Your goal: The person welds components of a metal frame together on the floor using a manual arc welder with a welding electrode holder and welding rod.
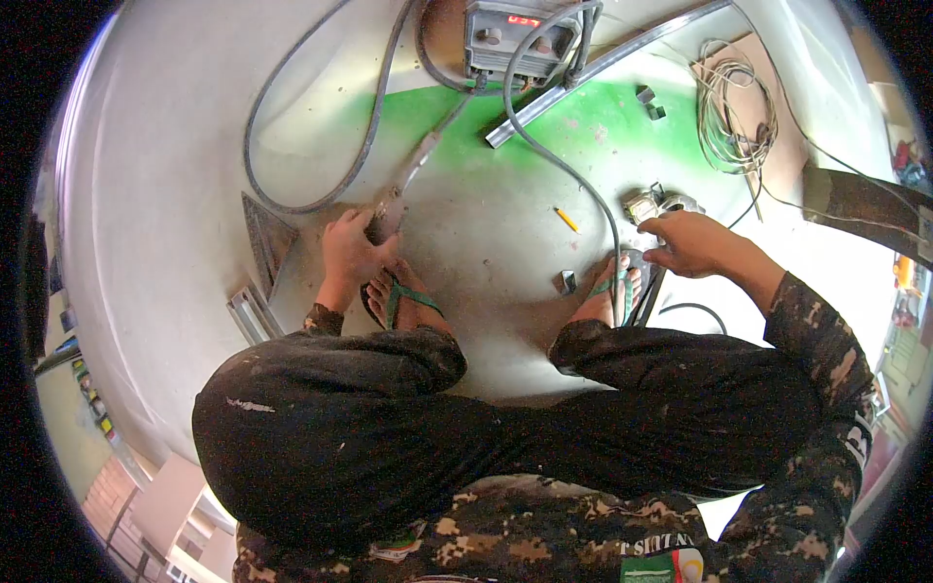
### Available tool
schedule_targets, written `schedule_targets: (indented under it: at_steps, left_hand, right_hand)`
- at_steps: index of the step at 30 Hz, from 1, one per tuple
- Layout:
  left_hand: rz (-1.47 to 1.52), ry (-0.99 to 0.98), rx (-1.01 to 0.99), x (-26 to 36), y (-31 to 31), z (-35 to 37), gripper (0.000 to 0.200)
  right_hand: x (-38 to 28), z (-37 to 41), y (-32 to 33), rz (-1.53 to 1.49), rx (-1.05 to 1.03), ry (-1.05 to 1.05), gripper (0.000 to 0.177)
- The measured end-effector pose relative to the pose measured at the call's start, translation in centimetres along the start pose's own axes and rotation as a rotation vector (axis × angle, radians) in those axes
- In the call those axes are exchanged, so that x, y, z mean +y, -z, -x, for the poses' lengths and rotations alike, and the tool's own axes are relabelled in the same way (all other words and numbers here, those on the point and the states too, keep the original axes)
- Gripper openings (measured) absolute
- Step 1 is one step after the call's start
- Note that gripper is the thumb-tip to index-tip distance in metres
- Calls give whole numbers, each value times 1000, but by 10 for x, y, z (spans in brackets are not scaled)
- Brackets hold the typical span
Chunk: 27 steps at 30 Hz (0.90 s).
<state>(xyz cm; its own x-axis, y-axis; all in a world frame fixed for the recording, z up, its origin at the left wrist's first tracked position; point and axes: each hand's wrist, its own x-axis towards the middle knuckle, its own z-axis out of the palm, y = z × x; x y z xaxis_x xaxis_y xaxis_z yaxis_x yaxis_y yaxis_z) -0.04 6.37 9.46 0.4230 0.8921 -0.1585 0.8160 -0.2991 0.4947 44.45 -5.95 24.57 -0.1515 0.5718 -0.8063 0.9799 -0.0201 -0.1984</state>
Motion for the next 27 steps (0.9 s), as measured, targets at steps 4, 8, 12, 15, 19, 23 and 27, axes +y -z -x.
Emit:
schedule_targets:
  at_steps: [4,8,12,15,19,23,27]
  left_hand:
    - [-94,-145,210,-20,-24,9,51]
    - [-159,-109,210,-26,-22,6,55]
    - [-205,-91,261,-32,-21,4,55]
    - [-209,-85,266,-34,-22,6,56]
    - [-175,-54,284,-33,-27,11,55]
    - [-141,-65,295,-36,-34,12,55]
    - [-173,-53,269,-28,-28,26,70]
  right_hand:
    - [7,-1,-5,1,32,22,42]
    - [2,0,-2,2,12,-2,43]
    - [8,-1,-6,-6,26,11,42]
    - [13,-2,-10,0,43,18,42]
    - [11,-3,-4,-47,25,11,43]
    - [69,7,-4,-638,51,-135,44]
    - [129,61,-22,-776,776,-361,37]
